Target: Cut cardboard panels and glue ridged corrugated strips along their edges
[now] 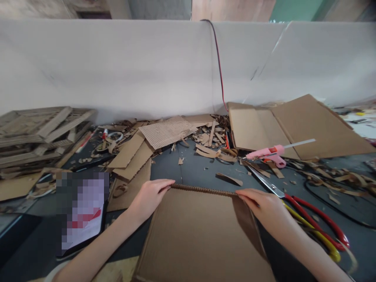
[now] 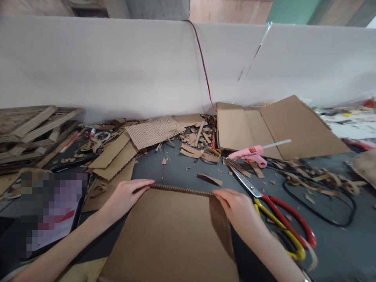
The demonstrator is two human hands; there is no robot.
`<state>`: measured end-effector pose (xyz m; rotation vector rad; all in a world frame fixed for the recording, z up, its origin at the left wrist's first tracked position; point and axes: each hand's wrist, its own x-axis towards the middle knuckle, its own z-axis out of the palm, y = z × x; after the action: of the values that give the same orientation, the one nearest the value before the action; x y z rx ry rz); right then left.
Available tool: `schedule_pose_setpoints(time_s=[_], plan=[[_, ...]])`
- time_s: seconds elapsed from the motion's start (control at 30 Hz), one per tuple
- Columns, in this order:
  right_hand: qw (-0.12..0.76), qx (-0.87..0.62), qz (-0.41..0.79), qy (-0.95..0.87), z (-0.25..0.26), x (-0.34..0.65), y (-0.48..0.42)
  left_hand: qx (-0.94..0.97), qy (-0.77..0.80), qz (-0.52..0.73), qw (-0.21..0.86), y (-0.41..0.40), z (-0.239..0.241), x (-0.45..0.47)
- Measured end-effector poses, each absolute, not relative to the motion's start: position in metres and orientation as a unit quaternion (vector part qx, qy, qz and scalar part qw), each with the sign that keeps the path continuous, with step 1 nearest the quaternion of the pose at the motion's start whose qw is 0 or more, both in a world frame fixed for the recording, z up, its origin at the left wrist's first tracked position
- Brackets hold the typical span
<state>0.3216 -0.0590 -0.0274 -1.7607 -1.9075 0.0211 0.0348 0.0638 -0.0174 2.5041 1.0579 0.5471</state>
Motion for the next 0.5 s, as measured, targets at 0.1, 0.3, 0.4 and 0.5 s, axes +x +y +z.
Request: schedule_pose_setpoints(time_s=[0.1,0.3,0.4,0.5], plan=[[0.265,-0.64,0.025,-0.721,-0.025,0.321,-0.048,0.895,0.361,0.217,0.149,0.064,-0.016,0.029],[0.265,-0.623,0.061,-0.734,-0.021,0.321,-0.031,0.893,0.368,0.226,0.124,0.065,-0.014,0.018],[0.257,-0.636,0.088,-0.723,-0.019,0.325,-0.025,0.884,0.379,0.237,0.134,0.064,-0.012,0.016],[0.257,-0.647,0.117,-0.709,-0.018,0.331,-0.023,0.878,0.383,0.248,0.145,0.064,-0.01,0.016]])
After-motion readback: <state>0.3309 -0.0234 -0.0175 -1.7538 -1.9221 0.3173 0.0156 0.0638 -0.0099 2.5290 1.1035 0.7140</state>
